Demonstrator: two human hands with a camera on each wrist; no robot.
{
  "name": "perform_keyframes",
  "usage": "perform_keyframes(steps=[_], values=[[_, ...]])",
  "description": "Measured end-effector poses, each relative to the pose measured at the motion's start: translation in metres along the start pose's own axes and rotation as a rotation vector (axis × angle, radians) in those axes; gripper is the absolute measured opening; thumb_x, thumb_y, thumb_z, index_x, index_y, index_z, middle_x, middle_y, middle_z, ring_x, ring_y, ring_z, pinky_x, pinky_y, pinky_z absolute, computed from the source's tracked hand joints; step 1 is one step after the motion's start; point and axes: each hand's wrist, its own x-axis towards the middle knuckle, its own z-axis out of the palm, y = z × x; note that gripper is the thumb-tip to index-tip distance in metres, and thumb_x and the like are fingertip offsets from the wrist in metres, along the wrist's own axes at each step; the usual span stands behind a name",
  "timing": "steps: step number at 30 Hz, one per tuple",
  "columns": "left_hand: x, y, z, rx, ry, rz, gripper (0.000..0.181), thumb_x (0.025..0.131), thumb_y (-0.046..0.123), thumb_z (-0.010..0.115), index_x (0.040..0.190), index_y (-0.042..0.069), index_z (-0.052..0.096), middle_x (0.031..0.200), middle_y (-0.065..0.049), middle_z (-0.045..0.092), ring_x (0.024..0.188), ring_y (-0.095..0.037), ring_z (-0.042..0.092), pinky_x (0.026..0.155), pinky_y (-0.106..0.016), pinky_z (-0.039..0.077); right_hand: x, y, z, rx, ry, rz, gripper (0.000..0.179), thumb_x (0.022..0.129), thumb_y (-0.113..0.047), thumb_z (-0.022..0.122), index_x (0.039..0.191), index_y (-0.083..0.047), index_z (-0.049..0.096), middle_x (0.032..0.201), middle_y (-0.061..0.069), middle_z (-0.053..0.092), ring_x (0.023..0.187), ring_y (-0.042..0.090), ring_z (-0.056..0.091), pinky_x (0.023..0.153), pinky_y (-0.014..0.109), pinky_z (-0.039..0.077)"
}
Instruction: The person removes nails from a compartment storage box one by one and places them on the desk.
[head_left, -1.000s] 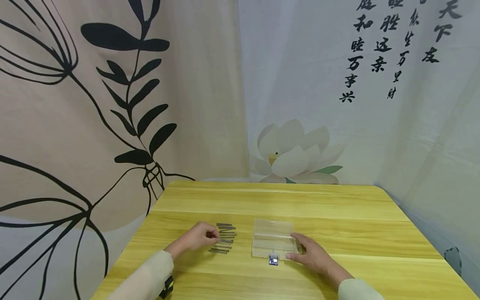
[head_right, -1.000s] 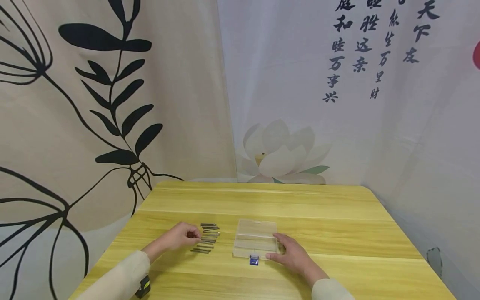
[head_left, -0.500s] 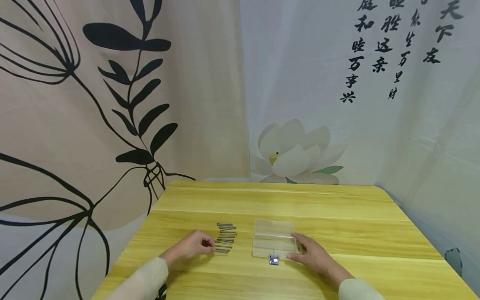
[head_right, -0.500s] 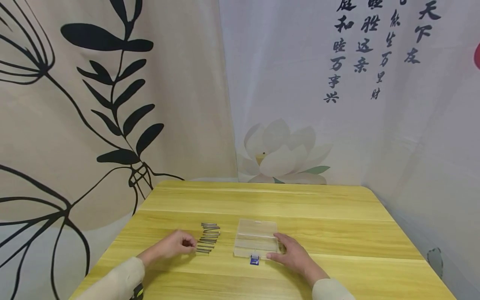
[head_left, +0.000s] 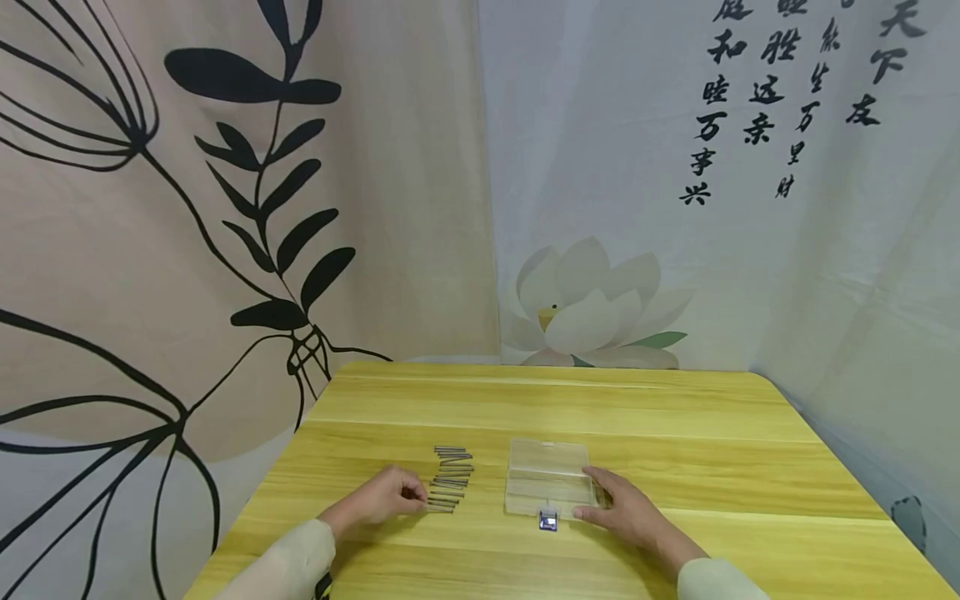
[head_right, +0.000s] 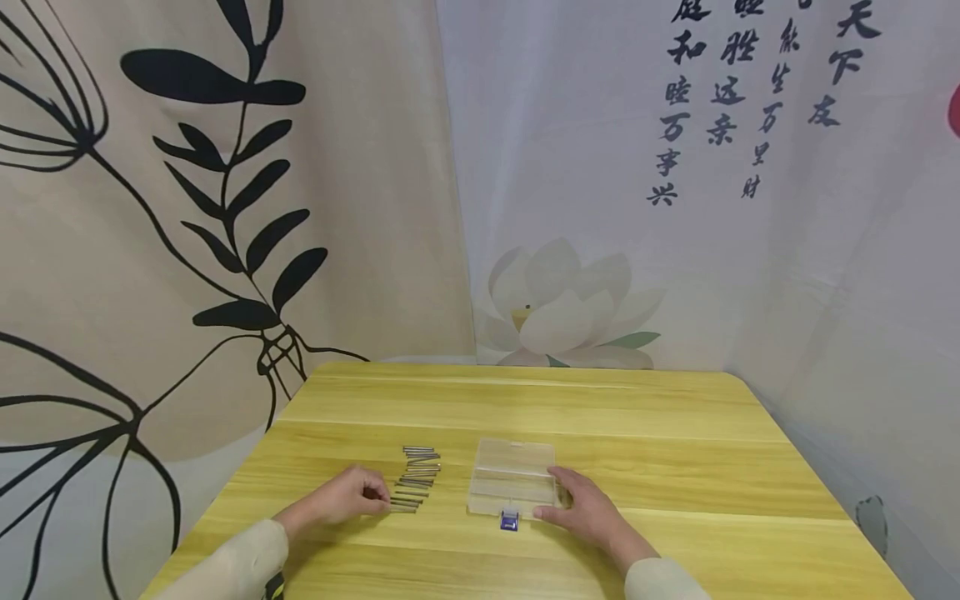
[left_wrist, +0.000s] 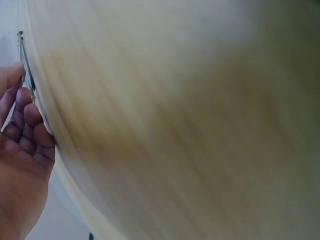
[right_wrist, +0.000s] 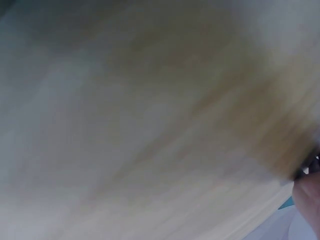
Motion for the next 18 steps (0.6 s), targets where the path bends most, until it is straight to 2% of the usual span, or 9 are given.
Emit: perform_keyframes(steps=[10,18], values=[[0.0011,-0.0021,0.0020,0.057,0.013,0.023,0.008,0.088,0.008,0.075,0.082,0.013,0.074,0.082,0.008,0.062,0.071,-0.005,0.056,0.062,-0.023,0.049,-0.0001,0.0001,0.0002,0.016,0.002,-0.002,0.083,0.084,-0.050,0.076,0.149,-0.008,0.044,0.149,0.024,0.041,0.137,0.048,0.035,0.107,0.063,0.028],[-0.0004,0.0000,0.0002,0.018,0.009,0.002,0.007,0.087,0.009,0.076,0.083,0.010,0.072,0.079,0.007,0.063,0.069,-0.007,0.056,0.060,-0.023,0.048,0.0007,0.0002,0.0002,0.026,-0.004,-0.001,0.083,0.084,-0.049,0.076,0.149,-0.008,0.044,0.150,0.025,0.040,0.137,0.048,0.034,0.107,0.064,0.028]])
